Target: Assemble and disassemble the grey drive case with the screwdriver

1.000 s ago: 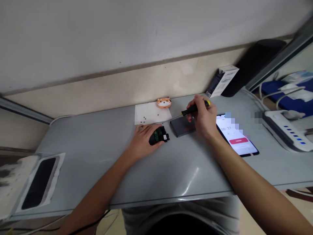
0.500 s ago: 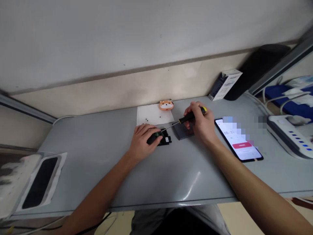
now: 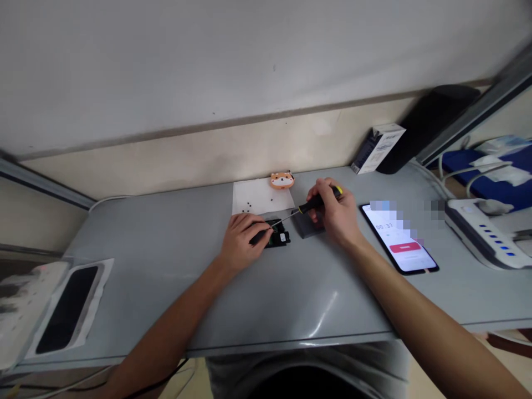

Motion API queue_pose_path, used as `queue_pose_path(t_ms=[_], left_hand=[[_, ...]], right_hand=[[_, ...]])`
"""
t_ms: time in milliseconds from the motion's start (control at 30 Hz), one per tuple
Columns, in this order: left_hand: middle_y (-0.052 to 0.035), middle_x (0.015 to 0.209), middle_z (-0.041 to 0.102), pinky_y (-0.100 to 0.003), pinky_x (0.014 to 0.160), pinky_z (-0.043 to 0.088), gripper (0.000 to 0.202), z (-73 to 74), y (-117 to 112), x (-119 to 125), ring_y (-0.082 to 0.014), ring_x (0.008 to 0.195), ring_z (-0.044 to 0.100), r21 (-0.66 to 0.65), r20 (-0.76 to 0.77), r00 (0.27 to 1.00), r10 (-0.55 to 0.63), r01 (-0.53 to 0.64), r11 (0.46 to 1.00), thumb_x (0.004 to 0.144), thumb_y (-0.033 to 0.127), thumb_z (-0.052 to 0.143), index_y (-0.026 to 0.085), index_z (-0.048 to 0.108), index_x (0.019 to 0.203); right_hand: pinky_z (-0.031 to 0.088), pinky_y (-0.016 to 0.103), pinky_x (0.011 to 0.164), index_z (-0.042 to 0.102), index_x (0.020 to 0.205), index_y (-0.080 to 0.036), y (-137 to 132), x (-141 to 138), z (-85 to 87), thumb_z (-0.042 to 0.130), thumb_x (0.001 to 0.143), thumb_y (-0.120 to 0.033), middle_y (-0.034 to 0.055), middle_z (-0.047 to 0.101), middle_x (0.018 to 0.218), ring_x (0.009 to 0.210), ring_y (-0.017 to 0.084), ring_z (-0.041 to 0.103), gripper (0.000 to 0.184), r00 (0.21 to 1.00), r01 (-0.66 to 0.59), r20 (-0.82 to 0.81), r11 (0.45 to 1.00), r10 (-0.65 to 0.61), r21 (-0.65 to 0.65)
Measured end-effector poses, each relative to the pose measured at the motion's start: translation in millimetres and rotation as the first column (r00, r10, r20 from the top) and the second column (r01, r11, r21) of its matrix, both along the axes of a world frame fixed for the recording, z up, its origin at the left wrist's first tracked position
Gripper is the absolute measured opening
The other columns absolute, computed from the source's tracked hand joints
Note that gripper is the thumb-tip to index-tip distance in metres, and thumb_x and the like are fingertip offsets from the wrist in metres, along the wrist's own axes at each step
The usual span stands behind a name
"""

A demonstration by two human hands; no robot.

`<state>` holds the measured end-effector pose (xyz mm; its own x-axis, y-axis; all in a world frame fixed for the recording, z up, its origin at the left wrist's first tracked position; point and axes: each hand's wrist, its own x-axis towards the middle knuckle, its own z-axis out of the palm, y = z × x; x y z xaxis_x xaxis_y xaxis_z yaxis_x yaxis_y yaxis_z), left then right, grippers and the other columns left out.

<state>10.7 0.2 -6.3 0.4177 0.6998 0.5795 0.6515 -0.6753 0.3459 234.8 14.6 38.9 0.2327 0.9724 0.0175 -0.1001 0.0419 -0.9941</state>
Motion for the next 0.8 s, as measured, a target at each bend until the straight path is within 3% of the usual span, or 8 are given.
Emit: queue_pose_path(t_ms=[300, 800], left_hand=[[-0.0025, 0.091, 0.077, -0.038, 0.085, 0.055, 0.017, 0.1, -1.7, -0.4, -0.0184, 0.087, 0.072, 0.036, 0.023, 1.0, 0.005, -0.006, 0.999, 0.103, 0.026, 0.061, 0.024, 0.072, 0.09], [-0.0028, 0.091, 0.077, -0.039, 0.085, 0.055, 0.018, 0.2, -3.4, -2.2, -0.0179, 0.085, 0.072, 0.0, 0.011, 1.0, 0.028, -0.028, 1.0, 0.101, 0.026, 0.06, 0.025, 0.073, 0.088]], right_hand=[[0.035, 0.024, 0.037, 0.056, 0.071, -0.024, -2.6, 1.7, 1.7, 0.07, 0.081, -0.078, -0.0034, 0.057, 0.063, 0.041, 0.009, 0.049, 0.057, 0.999, -0.031, 0.041, 0.998, 0.029, 0.049], [0.04, 0.024, 0.037, 0.056, 0.071, -0.024, -6.6, 2.1, 7.6, 0.068, 0.085, -0.072, -0.0023, 0.059, 0.065, 0.042, 0.01, 0.05, 0.051, 0.99, -0.098, 0.101, 0.995, 0.097, 0.002]])
